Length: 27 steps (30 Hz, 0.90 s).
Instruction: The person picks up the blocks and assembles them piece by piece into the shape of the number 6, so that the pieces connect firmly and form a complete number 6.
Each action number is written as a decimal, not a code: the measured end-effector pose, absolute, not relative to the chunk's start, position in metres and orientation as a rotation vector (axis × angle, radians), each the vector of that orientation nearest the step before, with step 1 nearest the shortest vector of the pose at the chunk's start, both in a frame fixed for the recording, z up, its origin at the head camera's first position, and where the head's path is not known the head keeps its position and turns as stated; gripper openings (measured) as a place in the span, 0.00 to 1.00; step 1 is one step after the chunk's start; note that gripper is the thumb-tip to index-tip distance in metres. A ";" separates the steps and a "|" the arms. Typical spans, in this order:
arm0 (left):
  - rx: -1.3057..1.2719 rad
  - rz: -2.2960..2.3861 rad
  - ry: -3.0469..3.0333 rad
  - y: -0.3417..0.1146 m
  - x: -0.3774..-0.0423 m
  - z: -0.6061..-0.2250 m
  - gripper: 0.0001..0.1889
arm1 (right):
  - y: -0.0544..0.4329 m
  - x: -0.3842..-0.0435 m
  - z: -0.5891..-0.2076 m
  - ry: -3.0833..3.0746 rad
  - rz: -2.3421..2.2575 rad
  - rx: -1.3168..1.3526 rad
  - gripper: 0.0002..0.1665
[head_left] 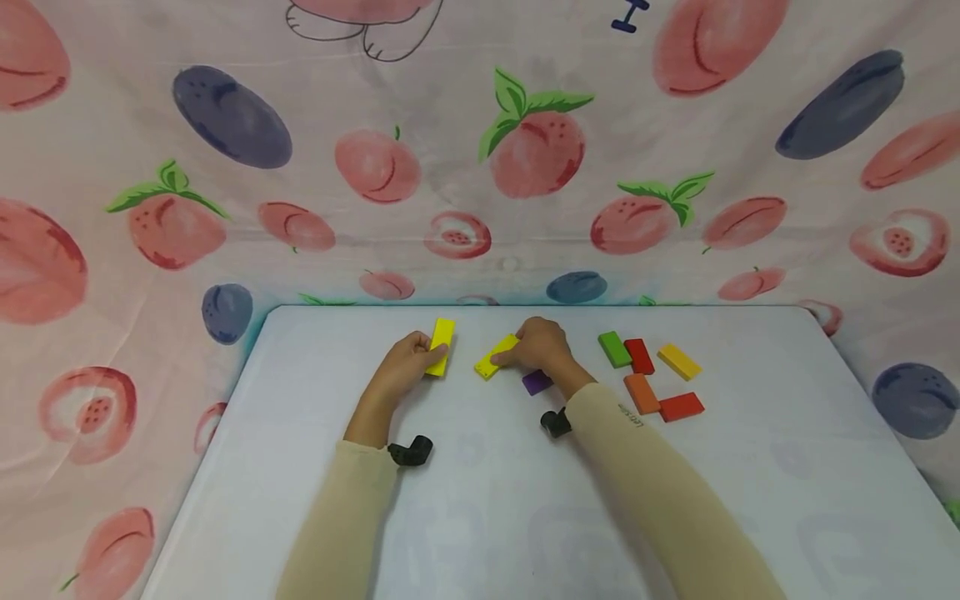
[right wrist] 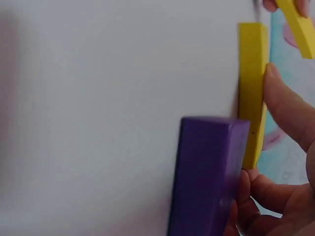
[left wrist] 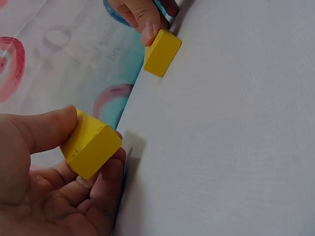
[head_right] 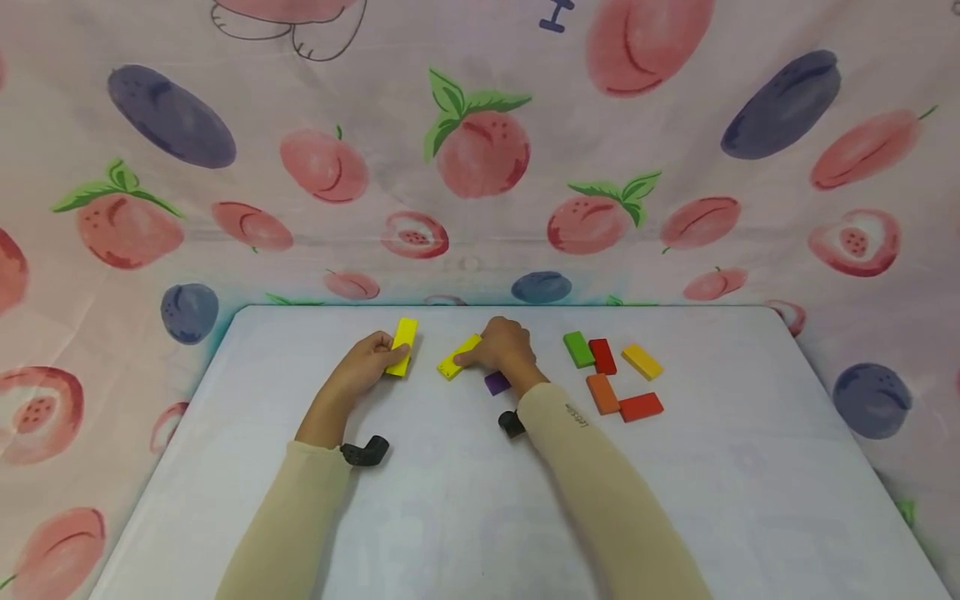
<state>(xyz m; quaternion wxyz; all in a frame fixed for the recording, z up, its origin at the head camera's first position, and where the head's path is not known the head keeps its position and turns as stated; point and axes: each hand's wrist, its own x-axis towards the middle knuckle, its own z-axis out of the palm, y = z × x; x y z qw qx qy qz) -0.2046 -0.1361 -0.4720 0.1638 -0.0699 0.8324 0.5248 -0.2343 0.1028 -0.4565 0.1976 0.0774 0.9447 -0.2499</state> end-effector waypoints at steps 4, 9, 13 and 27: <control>-0.208 1.522 2.361 -0.138 -0.204 -0.474 0.17 | 0.098 -0.234 -0.456 2.636 -0.679 0.241 0.45; -0.231 1.567 2.315 -0.140 -0.203 -0.474 0.16 | 0.098 -0.232 -0.456 2.611 -0.697 0.220 0.43; -0.216 1.597 2.310 -0.140 -0.204 -0.475 0.16 | 0.100 -0.231 -0.456 2.592 -0.770 0.178 0.44; -0.232 1.673 2.154 -0.139 -0.195 -0.473 0.15 | 0.116 -0.230 -0.459 2.337 -1.423 0.255 0.36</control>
